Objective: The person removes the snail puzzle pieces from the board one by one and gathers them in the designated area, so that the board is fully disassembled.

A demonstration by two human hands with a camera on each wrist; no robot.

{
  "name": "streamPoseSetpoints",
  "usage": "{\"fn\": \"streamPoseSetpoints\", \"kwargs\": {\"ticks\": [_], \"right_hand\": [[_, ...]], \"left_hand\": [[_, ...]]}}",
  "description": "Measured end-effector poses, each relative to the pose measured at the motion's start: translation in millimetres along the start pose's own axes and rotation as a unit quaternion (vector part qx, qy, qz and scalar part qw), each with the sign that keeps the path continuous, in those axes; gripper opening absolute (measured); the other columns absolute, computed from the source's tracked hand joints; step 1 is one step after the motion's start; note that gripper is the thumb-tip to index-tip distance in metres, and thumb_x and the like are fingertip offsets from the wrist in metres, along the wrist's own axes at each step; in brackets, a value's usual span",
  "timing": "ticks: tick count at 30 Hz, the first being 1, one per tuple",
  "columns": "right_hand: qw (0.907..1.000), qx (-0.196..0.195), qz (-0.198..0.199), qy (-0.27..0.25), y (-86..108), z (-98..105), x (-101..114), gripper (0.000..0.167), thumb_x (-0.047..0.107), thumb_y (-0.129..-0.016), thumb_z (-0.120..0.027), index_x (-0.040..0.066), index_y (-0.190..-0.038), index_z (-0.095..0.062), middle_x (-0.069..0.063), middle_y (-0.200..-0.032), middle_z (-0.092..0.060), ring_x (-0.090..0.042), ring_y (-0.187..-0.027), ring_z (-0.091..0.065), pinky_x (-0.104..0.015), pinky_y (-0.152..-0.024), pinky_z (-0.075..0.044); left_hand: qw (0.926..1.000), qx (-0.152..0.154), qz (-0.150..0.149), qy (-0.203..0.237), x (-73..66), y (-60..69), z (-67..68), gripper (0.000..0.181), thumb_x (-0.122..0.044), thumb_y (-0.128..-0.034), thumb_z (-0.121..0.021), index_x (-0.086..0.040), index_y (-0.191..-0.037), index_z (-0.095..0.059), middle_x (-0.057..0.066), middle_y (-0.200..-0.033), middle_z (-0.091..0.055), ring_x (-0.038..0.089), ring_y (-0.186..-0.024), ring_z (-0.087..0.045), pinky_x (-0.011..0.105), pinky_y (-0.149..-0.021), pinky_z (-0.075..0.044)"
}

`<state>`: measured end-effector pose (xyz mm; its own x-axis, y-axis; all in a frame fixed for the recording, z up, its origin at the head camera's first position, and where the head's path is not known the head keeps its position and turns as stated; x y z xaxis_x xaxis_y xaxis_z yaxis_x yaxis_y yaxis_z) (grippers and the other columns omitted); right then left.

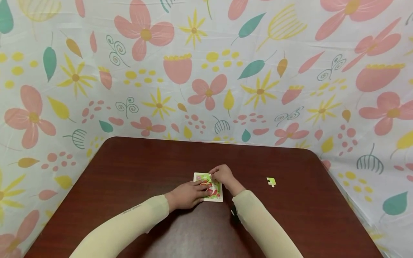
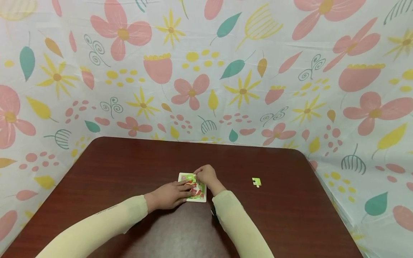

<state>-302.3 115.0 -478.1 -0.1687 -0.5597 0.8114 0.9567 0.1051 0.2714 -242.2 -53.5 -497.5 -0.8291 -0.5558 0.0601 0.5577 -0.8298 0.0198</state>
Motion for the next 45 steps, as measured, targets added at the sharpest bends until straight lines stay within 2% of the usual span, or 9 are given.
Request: {"fn": "streamPoseSetpoints", "kwargs": {"ticks": [5,12,20,23,29,37,45], "right_hand": [[0.9998,0.015,0.004,-0.009,0.7,0.0,-3.4,0.017,-0.001,-0.097,-0.063,-0.007,-0.11,-0.073,-0.02,-0.101,-0.072,-0.016,-0.073,-0.06,-0.026,-0.064,-0.049],[0.9998,-0.006,0.019,-0.006,0.8,0.9,-7.5,0.016,0.002,-0.096,-0.067,-0.005,-0.109,-0.075,-0.018,-0.1,-0.073,-0.016,-0.076,-0.063,-0.026,-0.066,-0.051],[0.9996,-0.02,0.02,-0.009,-2.3,2.0,-12.9,0.016,0.003,-0.096,-0.069,-0.003,-0.108,-0.076,-0.016,-0.1,-0.071,-0.017,-0.08,-0.063,-0.025,-0.067,-0.052],[0.9995,-0.021,0.023,-0.009,-2.0,2.8,-15.0,0.016,0.004,-0.096,-0.069,-0.002,-0.109,-0.076,-0.017,-0.102,-0.071,-0.018,-0.084,-0.065,-0.026,-0.069,-0.054],[0.9991,-0.029,0.021,-0.025,-3.3,2.4,-20.4,0.015,0.005,-0.096,-0.07,0.0,-0.107,-0.078,-0.017,-0.104,-0.074,-0.019,-0.085,-0.068,-0.026,-0.071,-0.056],[0.9986,-0.027,0.021,-0.039,-5.8,1.3,-23.1,0.016,0.006,-0.096,-0.07,0.0,-0.107,-0.079,-0.018,-0.105,-0.073,-0.019,-0.086,-0.069,-0.027,-0.071,-0.057],[0.9977,-0.017,0.007,-0.065,-7.7,3.5,-22.7,0.016,0.004,-0.096,-0.069,-0.002,-0.108,-0.078,-0.017,-0.101,-0.073,-0.015,-0.083,-0.069,-0.027,-0.072,-0.059]], "left_hand": [[0.9999,0.008,0.006,0.0,-1.1,1.1,0.6,0.043,-0.032,-0.1075,-0.052,-0.029,-0.15,-0.054,0.001,-0.157,-0.053,0.027,-0.147,-0.049,0.037,-0.116,-0.046],[0.9996,-0.007,-0.004,-0.027,-0.4,0.5,2.5,0.042,-0.032,-0.1067,-0.054,-0.029,-0.149,-0.056,-0.001,-0.154,-0.056,0.022,-0.144,-0.053,0.033,-0.116,-0.046],[1.0,0.003,0.007,-0.001,1.6,-0.3,2.2,0.042,-0.034,-0.1073,-0.052,-0.03,-0.149,-0.055,-0.001,-0.154,-0.056,0.02,-0.145,-0.052,0.033,-0.117,-0.045],[0.9999,-0.002,0.007,0.007,2.1,-0.7,1.7,0.042,-0.033,-0.1073,-0.052,-0.03,-0.149,-0.056,-0.001,-0.153,-0.057,0.021,-0.144,-0.053,0.034,-0.116,-0.045],[1.0,-0.009,0.001,-0.003,1.6,0.1,-0.1,0.042,-0.033,-0.1071,-0.053,-0.03,-0.149,-0.055,-0.002,-0.152,-0.058,0.02,-0.143,-0.054,0.033,-0.116,-0.045],[0.9995,0.002,0.021,0.023,2.4,0.0,-1.9,0.043,-0.034,-0.108,-0.05,-0.032,-0.151,-0.052,-0.002,-0.155,-0.054,0.021,-0.145,-0.052,0.034,-0.118,-0.044],[0.9999,-0.004,0.013,0.003,0.9,1.7,-1.5,0.043,-0.034,-0.107,-0.053,-0.031,-0.15,-0.054,-0.002,-0.153,-0.056,0.019,-0.144,-0.053,0.032,-0.116,-0.046]]}}
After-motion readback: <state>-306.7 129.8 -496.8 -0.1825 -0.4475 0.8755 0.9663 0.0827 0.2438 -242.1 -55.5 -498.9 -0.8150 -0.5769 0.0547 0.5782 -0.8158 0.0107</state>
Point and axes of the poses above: each hand's wrist, its own y-axis away from the middle knuckle, its own z-axis out of the back of the hand, x = y × z, the point moved 3 cm from there along -y, towards the middle knuckle
